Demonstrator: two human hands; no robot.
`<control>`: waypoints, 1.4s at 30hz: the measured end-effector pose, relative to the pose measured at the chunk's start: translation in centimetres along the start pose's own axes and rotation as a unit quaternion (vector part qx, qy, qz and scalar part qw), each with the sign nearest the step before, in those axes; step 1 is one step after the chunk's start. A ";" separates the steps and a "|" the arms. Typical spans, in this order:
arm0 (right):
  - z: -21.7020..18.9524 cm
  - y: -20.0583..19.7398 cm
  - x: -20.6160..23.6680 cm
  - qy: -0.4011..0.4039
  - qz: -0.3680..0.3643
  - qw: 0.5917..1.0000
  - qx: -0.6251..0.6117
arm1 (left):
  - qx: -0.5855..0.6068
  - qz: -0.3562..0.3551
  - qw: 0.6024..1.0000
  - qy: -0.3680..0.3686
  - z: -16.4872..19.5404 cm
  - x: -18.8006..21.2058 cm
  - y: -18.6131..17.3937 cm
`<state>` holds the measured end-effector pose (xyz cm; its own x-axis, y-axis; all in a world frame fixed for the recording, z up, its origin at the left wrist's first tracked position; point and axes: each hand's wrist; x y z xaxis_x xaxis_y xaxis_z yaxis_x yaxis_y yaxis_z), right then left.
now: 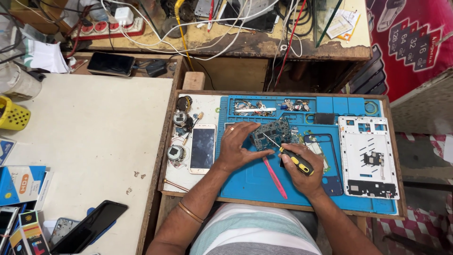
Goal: The person handles a smartphone, then picks up a circuit board and uses a screwdriver to adjust or remove small components on the board. The work is performed on a cluttered workbench with various electronic parts and tools visible.
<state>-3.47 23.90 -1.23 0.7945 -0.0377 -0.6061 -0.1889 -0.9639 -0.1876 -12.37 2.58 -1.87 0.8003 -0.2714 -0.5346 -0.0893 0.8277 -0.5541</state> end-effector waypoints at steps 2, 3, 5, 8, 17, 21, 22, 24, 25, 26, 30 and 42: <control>0.2 0.0 0.1 -0.001 -0.001 1.000 -0.001 | -0.006 -0.001 1.000 0.001 0.0 0.0 0.0; 0.2 0.0 0.1 0.000 -0.001 1.000 -0.005 | -0.010 -0.001 1.000 0.003 0.0 0.0 0.1; 0.3 0.0 0.2 0.001 0.000 1.000 -0.013 | -0.013 -0.002 1.000 0.008 0.0 0.0 0.1; 0.3 0.0 0.1 -0.009 0.001 1.000 -0.005 | -0.015 -0.001 1.000 0.013 0.1 -0.1 0.0; -0.2 0.1 -0.2 -0.055 -0.017 0.997 0.057 | -0.030 0.001 0.999 0.018 0.5 -0.3 -0.1; -0.2 0.3 -0.1 -0.063 -0.029 0.995 0.068 | -0.031 -0.011 0.999 0.016 0.5 -0.2 -0.1; -0.2 0.3 0.0 -0.063 -0.026 0.995 0.066 | -0.034 -0.011 0.999 0.017 0.5 -0.2 0.0; -0.1 0.3 -0.1 -0.060 -0.023 0.996 0.063 | -0.041 -0.009 0.999 0.018 0.4 -0.1 0.0; -0.1 0.3 -0.1 -0.055 -0.024 0.996 0.061 | -0.037 -0.007 0.999 0.018 0.4 -0.1 0.0; -0.1 0.3 -0.1 -0.050 -0.026 0.997 0.060 | -0.034 -0.006 0.999 0.018 0.3 0.0 0.1; -0.3 0.4 -0.2 -0.066 -0.029 0.995 0.074 | -0.037 -0.006 0.999 0.018 0.1 0.0 0.2; -0.7 0.5 -0.4 -0.065 -0.029 0.994 0.078 | -0.038 0.004 0.999 -0.025 0.0 -0.1 0.0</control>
<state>-3.50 23.20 -0.53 0.7267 0.0614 -0.6843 -0.2398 -0.9107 -0.3363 -12.47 2.62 -1.86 0.8276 -0.2395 -0.5077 -0.1383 0.7896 -0.5979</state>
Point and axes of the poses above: each hand's wrist, its own x-axis away from the middle knuckle, its own y-axis out of the palm, z = x × y, and after that the axes turned 10 degrees about -y, right-handed
